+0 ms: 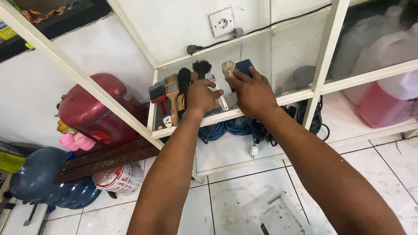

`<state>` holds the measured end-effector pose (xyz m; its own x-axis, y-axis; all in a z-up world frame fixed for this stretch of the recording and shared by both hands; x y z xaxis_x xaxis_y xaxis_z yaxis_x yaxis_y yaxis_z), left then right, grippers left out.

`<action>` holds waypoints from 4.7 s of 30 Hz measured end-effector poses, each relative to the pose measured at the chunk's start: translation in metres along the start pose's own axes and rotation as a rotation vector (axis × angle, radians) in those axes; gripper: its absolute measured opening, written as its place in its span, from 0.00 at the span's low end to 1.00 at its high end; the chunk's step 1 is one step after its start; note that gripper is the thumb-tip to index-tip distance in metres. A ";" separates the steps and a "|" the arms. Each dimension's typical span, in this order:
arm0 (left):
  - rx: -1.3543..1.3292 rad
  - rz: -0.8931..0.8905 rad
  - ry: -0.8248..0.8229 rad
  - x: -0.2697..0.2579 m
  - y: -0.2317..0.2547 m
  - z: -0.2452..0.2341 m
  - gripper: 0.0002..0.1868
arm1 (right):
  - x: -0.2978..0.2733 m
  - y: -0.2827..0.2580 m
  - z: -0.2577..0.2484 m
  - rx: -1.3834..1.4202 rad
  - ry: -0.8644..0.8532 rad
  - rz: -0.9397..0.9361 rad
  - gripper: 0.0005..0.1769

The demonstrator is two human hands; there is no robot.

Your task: The person sorts through various brushes, detailing tools, and small metal components, arranging them into plastic storage containers on the floor.

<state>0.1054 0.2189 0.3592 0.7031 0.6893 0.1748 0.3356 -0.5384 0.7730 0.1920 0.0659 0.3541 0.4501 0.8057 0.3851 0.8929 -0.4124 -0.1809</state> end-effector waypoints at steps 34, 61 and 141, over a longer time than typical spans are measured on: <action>0.289 0.211 -0.051 -0.022 0.004 0.024 0.25 | -0.005 -0.006 0.013 -0.022 0.058 0.080 0.21; 0.102 0.169 -0.012 -0.022 0.003 0.023 0.20 | 0.001 0.000 0.001 -0.049 -0.041 0.085 0.10; 0.471 0.615 -1.238 -0.391 -0.283 0.264 0.12 | -0.450 -0.012 0.232 0.414 -0.385 1.410 0.12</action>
<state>-0.0988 -0.0267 -0.0890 0.8054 -0.4215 -0.4167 -0.2120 -0.8614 0.4617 -0.0183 -0.1932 -0.0267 0.8306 -0.0467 -0.5549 -0.3453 -0.8250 -0.4474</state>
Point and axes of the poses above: each hand's wrist, its own x-axis towards the middle knuckle, its own z-axis out of the palm, y = z × x, the point moved 3 cm from there along x, towards the middle knuckle, and after that the axes turned 7 degrees about -x, right-handed, at the moved point
